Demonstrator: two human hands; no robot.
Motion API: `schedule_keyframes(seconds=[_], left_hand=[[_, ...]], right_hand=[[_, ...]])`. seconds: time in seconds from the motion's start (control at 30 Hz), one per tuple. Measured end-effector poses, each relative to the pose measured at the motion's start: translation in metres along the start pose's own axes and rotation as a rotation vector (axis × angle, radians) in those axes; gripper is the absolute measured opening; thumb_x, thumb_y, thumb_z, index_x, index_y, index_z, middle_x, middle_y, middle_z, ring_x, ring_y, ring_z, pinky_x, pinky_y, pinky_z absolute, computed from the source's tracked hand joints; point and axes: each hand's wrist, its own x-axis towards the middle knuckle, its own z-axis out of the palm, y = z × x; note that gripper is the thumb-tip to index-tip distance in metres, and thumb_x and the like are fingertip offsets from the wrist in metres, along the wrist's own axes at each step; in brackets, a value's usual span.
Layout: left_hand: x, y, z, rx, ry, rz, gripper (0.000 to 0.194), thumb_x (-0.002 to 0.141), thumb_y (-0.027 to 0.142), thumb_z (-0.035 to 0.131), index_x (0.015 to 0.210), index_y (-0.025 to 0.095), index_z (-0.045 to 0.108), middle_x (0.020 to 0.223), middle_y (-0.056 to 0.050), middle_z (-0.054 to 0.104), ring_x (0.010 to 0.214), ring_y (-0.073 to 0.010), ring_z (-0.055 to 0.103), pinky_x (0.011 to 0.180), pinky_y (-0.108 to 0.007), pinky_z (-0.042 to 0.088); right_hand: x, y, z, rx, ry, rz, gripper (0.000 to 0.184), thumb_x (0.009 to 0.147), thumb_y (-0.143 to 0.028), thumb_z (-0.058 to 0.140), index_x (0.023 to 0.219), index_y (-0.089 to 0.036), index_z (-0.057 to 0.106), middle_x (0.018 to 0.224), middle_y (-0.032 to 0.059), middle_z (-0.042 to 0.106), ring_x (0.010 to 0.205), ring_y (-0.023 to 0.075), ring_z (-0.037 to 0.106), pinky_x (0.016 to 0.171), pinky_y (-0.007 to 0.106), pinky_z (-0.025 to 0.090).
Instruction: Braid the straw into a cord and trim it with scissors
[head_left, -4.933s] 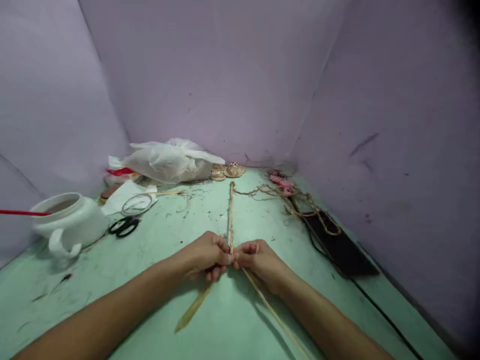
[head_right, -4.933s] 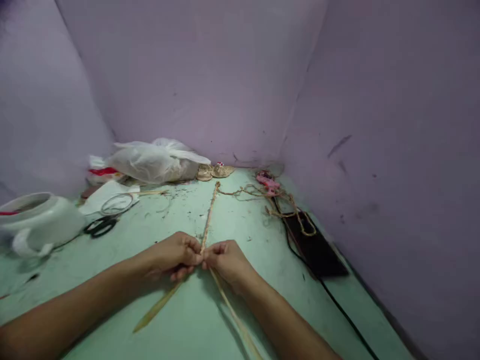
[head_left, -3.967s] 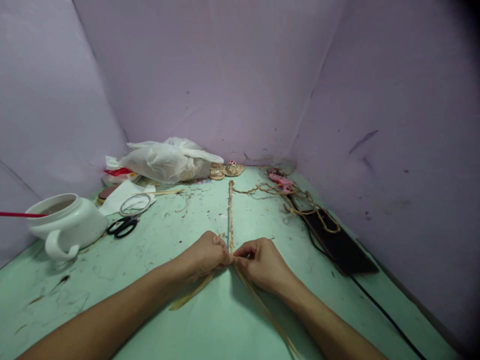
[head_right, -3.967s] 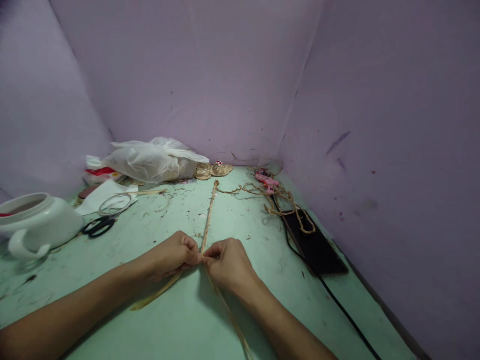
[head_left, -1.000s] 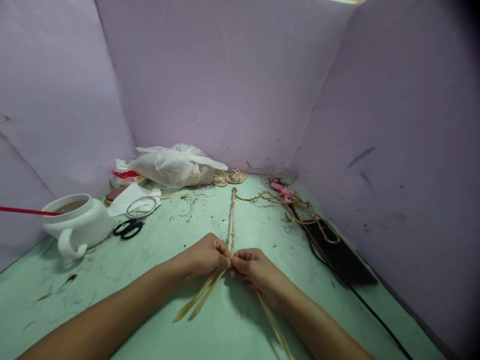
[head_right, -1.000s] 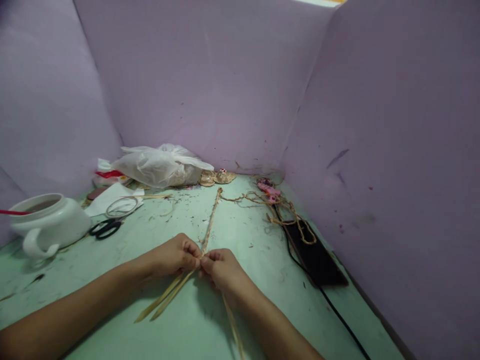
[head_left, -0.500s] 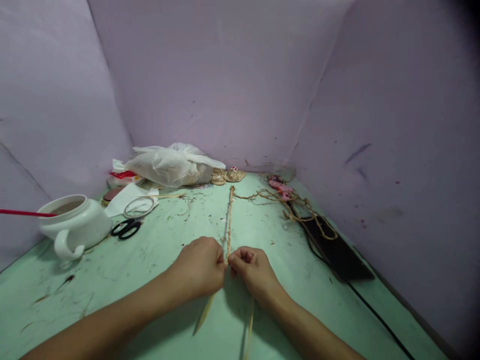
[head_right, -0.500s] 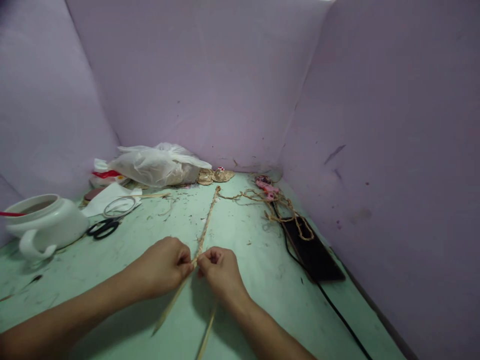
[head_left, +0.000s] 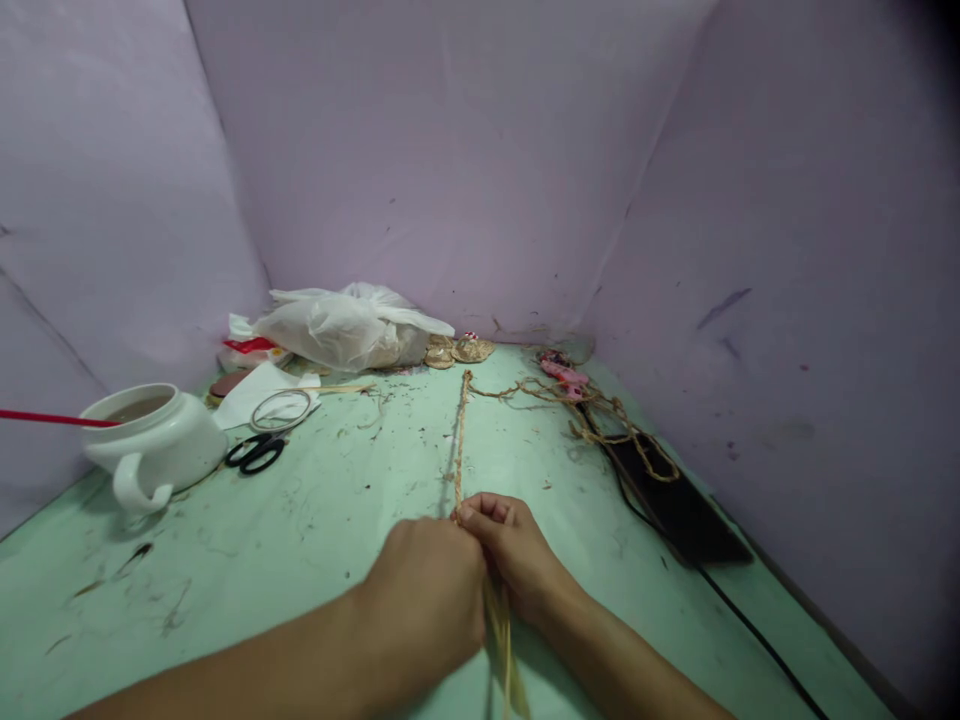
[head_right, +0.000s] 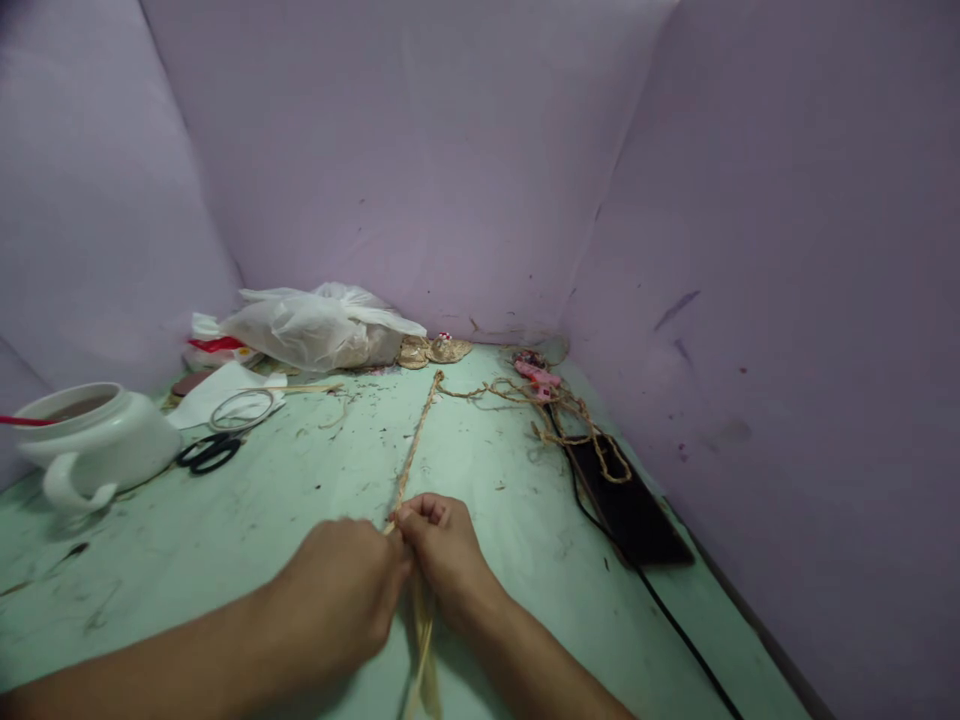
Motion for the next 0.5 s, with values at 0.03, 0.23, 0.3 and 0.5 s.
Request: schedule_keyframes(seconds=[0.03,0.23,0.3,0.5], left_hand=[[0.004,-0.005,-0.009,-0.056,0.028,-0.088,0.024,0.072,0.02,0.041,0.068,0.012,0.063,0.062,-0.011,0.063,0.06,-0.0243,0.06,0.055,-0.034,0.043],[0.03,-0.031,-0.017,-1.003,-0.258,-0.44,0.04,0.068,0.022,0.046,0.106,0.011,0.049,0.058,0.0,0.057,0.036,-0.0107,0.049,0.037,-0.023,0.038],[0.034,-0.035,-0.009,-1.127,-0.36,-0.415,0.024,0.067,0.022,0.047,0.083,0.008,0.057,0.05,0.0,0.052,0.034,-0.0091,0.047,0.034,-0.02,0.037],[0.037,-0.039,-0.008,-0.96,-0.384,-0.363,0.013,0.061,0.019,0.046,0.051,0.012,0.051,0.038,0.003,0.045,0.031,-0.0086,0.044,0.033,-0.019,0.035]], right_hand=[[0.0,-0.001,-0.001,-0.017,-0.003,0.006,0.019,0.06,-0.028,0.062,0.053,-0.015,0.05,0.041,-0.0053,0.044,0.036,0.0044,0.034,0.04,0.02,0.022],[0.002,-0.001,-0.004,-0.088,-0.066,-0.013,0.028,0.063,-0.037,0.061,0.05,-0.015,0.048,0.038,-0.0048,0.043,0.035,0.0047,0.03,0.039,0.021,0.018],[0.003,-0.003,-0.005,-0.093,-0.111,-0.024,0.029,0.062,-0.038,0.062,0.051,-0.015,0.05,0.044,-0.0017,0.05,0.039,0.0057,0.036,0.042,0.02,0.023],[0.003,-0.014,-0.011,-0.311,-0.139,-0.031,0.015,0.057,-0.025,0.063,0.058,-0.014,0.054,0.049,-0.0012,0.054,0.042,0.0058,0.038,0.044,0.02,0.027]])
